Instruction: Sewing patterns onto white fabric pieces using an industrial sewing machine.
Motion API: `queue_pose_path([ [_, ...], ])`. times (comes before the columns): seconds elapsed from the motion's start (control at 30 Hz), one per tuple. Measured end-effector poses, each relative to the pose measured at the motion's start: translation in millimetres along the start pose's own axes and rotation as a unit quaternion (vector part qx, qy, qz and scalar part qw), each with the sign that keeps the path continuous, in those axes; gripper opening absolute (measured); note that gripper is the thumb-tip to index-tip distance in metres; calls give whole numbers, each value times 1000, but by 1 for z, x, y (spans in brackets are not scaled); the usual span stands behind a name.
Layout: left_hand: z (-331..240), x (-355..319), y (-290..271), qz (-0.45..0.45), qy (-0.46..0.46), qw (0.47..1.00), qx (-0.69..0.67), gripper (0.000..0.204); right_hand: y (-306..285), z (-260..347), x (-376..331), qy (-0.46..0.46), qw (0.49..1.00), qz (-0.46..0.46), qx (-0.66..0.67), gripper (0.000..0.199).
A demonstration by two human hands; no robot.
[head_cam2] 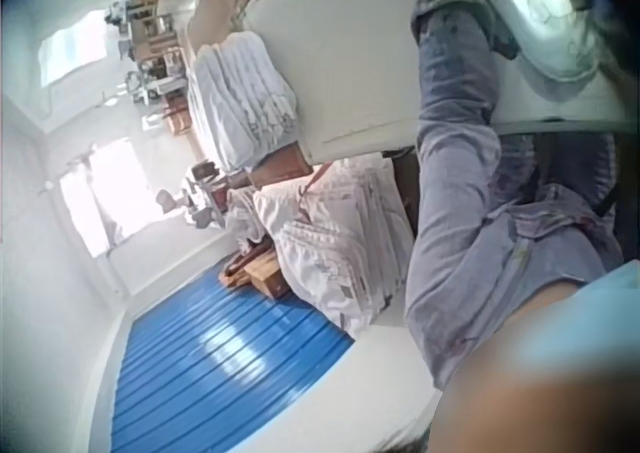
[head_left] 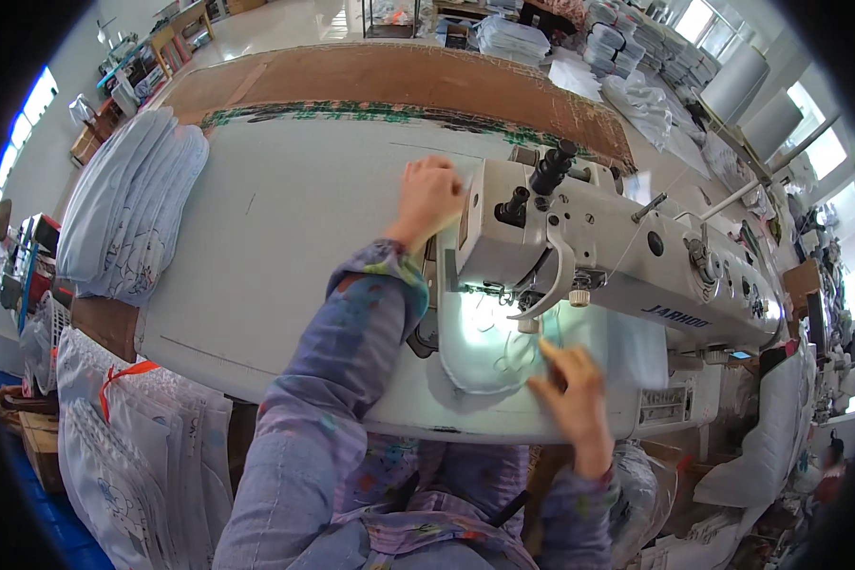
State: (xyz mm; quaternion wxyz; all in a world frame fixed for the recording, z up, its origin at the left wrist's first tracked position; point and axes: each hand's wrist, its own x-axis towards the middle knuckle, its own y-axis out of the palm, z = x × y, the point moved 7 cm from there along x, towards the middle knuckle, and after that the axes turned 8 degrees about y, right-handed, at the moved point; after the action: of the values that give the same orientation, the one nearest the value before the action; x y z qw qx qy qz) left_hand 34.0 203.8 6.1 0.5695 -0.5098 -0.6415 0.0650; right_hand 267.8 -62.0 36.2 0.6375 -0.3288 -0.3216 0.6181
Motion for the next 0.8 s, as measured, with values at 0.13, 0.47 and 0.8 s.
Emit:
queue_pose_path([
  [0.13, 31, -21, -57, 80, -8, 992, -97, 20, -20, -71, 64, 23, 963, -160, -216, 23],
  [0.47, 4, -95, -146, 78, -95, 991, -43, 21, 7, 7, 59, -78, 973, -215, 18, 15],
  [0.8, 8, -90, -134, 67, -62, 996, 2, 22, 7, -1, 60, -75, 975, -209, 12, 20],
])
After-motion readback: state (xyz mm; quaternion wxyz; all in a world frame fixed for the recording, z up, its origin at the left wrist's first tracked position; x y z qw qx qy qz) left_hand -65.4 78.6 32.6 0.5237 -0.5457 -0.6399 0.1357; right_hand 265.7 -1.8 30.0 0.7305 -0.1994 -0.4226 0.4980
